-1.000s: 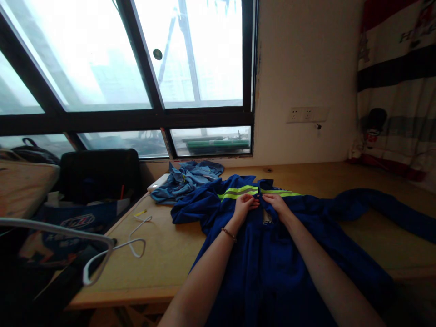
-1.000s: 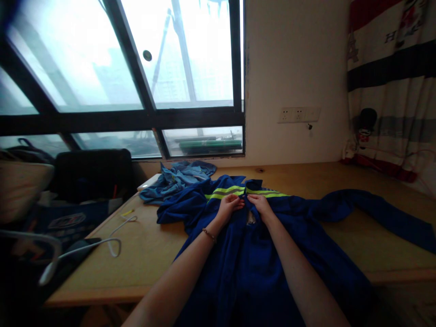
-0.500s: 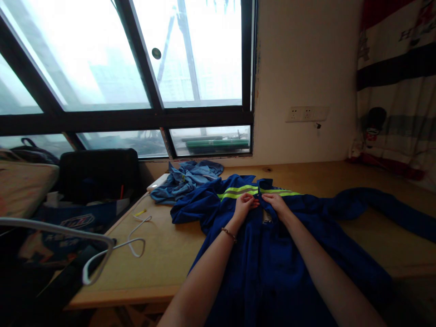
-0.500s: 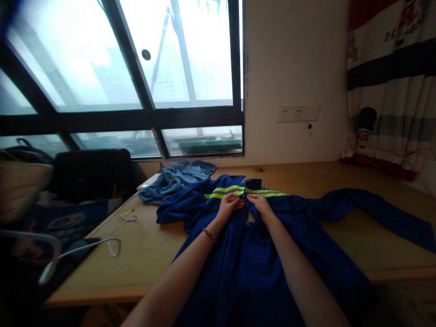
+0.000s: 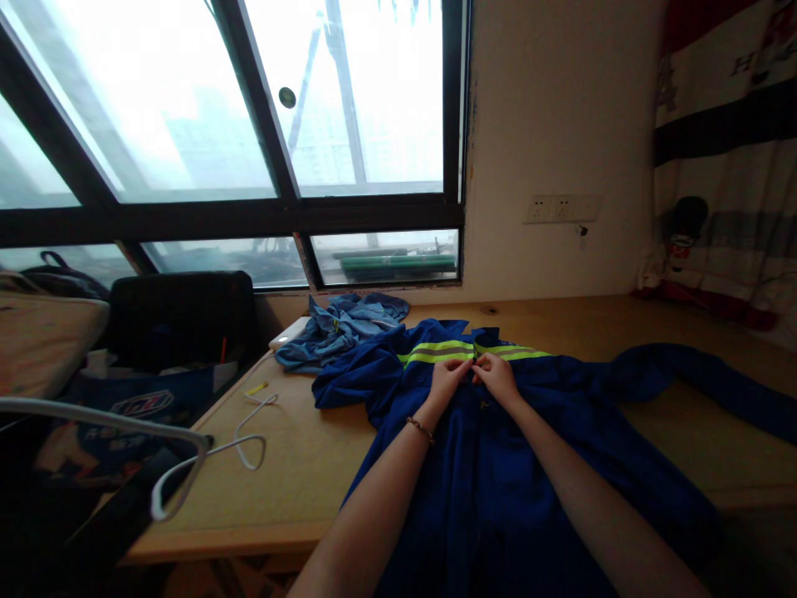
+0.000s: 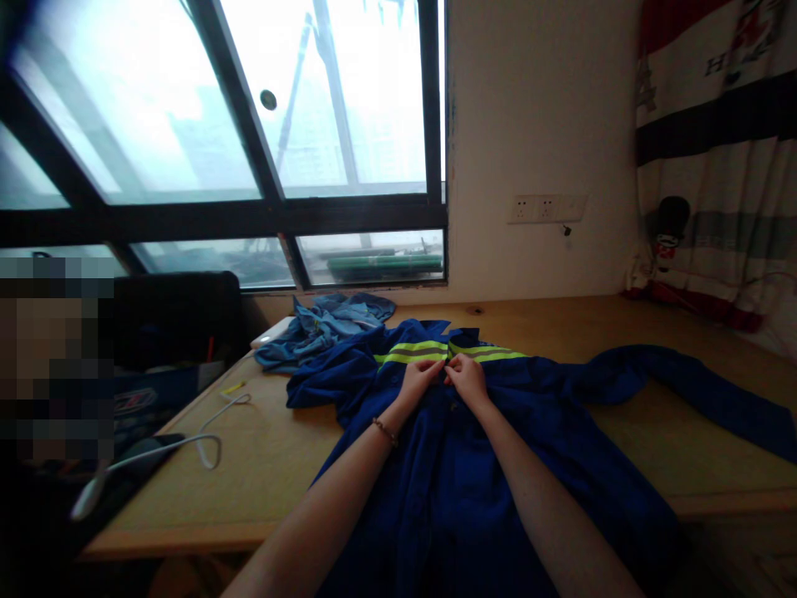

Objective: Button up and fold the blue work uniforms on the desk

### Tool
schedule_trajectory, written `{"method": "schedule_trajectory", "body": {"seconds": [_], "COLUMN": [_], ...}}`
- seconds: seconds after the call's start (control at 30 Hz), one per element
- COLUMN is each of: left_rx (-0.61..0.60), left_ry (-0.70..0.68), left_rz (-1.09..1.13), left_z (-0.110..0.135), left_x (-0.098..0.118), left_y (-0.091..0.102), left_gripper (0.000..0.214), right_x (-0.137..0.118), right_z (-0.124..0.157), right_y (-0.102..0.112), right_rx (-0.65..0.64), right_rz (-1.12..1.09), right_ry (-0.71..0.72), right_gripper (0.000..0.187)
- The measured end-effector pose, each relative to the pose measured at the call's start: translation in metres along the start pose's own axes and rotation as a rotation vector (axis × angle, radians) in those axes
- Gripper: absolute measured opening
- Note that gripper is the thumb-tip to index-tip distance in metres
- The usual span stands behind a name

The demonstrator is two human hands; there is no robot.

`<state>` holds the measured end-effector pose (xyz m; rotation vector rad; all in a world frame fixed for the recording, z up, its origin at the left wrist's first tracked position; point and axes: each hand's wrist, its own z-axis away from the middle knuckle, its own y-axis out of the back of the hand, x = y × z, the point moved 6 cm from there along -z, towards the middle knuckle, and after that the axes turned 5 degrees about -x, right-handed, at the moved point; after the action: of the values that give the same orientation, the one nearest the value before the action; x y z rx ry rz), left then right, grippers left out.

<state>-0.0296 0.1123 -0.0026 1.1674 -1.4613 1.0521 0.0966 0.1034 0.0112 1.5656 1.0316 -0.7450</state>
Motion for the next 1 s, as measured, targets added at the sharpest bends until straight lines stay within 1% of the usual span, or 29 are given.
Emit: {"method": "schedule_trajectory", "body": {"seconds": [0.13,0.23,0.4,0.63,0.77,1.0], "left_rx": [0.019,0.038,0.037,0.044,0.056,0.027], "left_ry": [-0.027,0.011,0.096,0.145,0.152,0.12], "left_rz": [-0.097,-0.077,0.088,0.238,0.236,0.167], "left_z": [-0.004,-0.006,-0.006,-0.001,0.0,-0.002], "left_x": [-0.005,-0.012,-0.019,-0.015,-0.014,-0.013], "left_y": [0.003,0.007,0.007,0.004,0.004,0.002], "left_gripper": [0.028,0.026,0.024,0.025,0.025,0.026], "right_x": [-0.011,-0.016,-0.018,-0.017,-0.019,-0.029], "right_z": [0.007,0.01,0.011,0.01,0.012,0.02], "right_y": [-0.001,-0.003,-0.005,-0.004,-0.005,-0.007], "right_rx": [0.059,0.075,0.063,0.063,0.067,0.111], "right_rz": [0.311,0.439,0.515,0.503,0.579,0.857], "right_ry": [0.084,0.096,0.088,0.104,0.071,0.066], "right_gripper": [0.006,0.006,0.006,0.01,0.009,0.017]}}
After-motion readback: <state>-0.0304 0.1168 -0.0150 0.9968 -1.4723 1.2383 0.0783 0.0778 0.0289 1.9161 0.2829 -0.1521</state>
